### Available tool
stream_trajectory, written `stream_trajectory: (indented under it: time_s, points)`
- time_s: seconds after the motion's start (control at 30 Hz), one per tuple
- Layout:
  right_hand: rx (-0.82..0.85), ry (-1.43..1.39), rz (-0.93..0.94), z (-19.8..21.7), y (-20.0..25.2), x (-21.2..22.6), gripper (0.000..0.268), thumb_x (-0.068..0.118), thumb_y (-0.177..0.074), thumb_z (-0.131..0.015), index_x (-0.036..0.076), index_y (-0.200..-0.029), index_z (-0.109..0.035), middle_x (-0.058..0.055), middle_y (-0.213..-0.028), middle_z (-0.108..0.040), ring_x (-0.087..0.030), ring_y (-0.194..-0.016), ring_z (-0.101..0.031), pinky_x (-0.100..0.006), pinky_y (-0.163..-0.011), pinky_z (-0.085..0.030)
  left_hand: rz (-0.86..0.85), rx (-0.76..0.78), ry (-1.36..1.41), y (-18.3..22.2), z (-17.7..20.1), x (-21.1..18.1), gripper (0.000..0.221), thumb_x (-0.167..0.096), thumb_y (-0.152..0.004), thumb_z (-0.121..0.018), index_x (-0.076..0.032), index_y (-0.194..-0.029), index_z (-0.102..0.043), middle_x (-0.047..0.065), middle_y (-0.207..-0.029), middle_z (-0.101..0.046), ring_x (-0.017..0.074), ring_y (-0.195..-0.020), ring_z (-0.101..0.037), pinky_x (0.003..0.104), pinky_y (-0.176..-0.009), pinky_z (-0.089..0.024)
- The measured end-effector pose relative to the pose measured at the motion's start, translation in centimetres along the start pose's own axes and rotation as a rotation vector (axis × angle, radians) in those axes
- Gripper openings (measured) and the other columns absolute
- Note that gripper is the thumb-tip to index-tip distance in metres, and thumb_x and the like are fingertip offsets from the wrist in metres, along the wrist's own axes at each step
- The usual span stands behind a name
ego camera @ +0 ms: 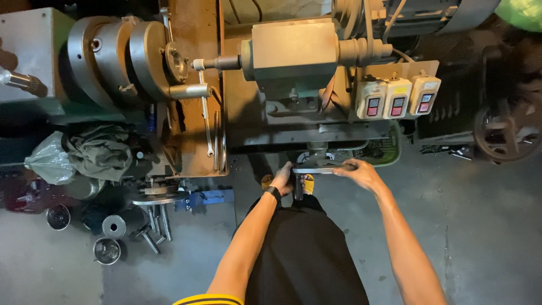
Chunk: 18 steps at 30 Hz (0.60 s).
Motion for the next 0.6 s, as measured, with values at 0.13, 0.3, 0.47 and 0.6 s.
stream_trajectory:
  time_s: [0.13, 0.3, 0.47, 0.6]
  points:
    - [-0.048, 0.018, 0.047, 0.1, 0.6, 0.8, 0.094, 0.070, -0.061, -0.080, 0.006, -0.130, -0.070, -0.020, -0.125, -0.072, -0.035, -0.120, -0.068, -0.047, -0.102, -0.054, 0.025, 0.001, -0.058, 0.1, 0.1, -0.2, 0.035, -0.032, -0.105, -0.050, 0.002, -0.112, -0.052, 0.018, -0.083, -0.062, 0.0299, -0.066, -0.062, 0.044, -0.065, -0.057]
    - [-0.075, 0.044, 0.024, -0.3, 1.1, 1.5, 0.093, 0.069, -0.062, -0.081, 0.006, -0.130, -0.070, -0.021, -0.124, -0.071, -0.036, -0.118, -0.068, -0.049, -0.099, -0.054, 0.063, 0.027, -0.085, 0.5, 0.1, -0.2, 0.040, -0.040, -0.101, -0.046, -0.001, -0.105, -0.053, 0.016, -0.075, -0.060, 0.0290, -0.061, -0.061, 0.045, -0.061, -0.056]
    - [-0.125, 0.063, 0.100, -0.3, 1.8, 2.5, 0.095, 0.071, -0.063, -0.080, 0.001, -0.126, -0.070, -0.023, -0.117, -0.073, -0.037, -0.113, -0.070, -0.049, -0.097, -0.056, -0.014, -0.013, -0.068, -0.5, 1.2, -0.4, 0.035, -0.033, -0.102, -0.058, 0.002, -0.109, -0.059, 0.015, -0.077, -0.062, 0.0281, -0.064, -0.063, 0.042, -0.063, -0.056]
    - [-0.136, 0.072, 0.077, -0.7, 2.3, 3.4, 0.096, 0.071, -0.062, -0.080, 0.000, -0.126, -0.070, -0.024, -0.116, -0.073, -0.038, -0.111, -0.071, -0.049, -0.094, -0.058, -0.023, -0.083, -0.103, 1.8, 0.2, -1.2, 0.042, -0.036, -0.100, -0.064, 0.003, -0.114, -0.060, 0.015, -0.082, -0.066, 0.0284, -0.065, -0.065, 0.041, -0.062, -0.057]
Point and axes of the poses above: each hand's wrist, its own y-axis away from the middle knuckle, its own z-axis out of the back of the hand, x = y × z, the point moved 3 cm from there along -y, towards the middle knuckle
